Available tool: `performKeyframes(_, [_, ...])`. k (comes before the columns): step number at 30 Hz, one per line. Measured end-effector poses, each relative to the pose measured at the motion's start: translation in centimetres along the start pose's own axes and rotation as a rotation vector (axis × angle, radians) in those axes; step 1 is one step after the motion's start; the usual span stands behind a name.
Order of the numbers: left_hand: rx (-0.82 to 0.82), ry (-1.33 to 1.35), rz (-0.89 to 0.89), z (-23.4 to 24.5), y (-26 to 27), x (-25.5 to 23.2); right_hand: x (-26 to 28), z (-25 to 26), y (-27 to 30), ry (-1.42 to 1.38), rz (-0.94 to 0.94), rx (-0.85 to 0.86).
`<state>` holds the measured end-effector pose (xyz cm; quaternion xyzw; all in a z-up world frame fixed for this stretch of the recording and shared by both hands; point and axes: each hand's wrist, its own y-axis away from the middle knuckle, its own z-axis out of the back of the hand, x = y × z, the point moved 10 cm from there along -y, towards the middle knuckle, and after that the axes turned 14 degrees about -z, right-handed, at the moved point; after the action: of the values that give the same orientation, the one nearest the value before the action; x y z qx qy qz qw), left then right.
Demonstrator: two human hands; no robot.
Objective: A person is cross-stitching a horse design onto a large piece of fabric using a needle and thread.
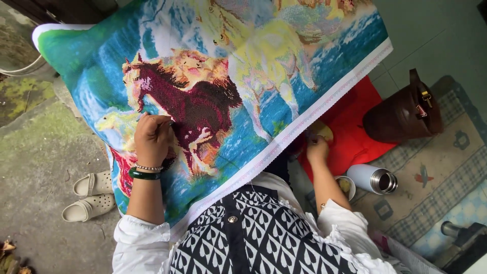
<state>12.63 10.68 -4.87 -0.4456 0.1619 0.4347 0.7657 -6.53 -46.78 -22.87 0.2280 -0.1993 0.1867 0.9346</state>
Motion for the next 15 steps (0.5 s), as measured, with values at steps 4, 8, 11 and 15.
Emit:
performKeyframes(4, [0.016,0.000,-0.001,-0.1,0.3,0.3,-4.1,-6.2,-5.4,0.342,-0.070,0.114])
performKeyframes(8, [0.021,-0.019,-0.017,-0.3,0.3,0.6,-5.3,-7.7,-2.7,0.364,-0.154,0.254])
performKeyframes(11, [0.031,-0.023,0.026,-0.1,-0.1,0.4,-6.8,-6.6,-2.6,0.396,-0.193,0.226])
performKeyframes(15, [0.028,-0.004,-0.012,0.3,-1.1,-1.3,-12.7,-4.5,-4.6,0.440,-0.235,0.196])
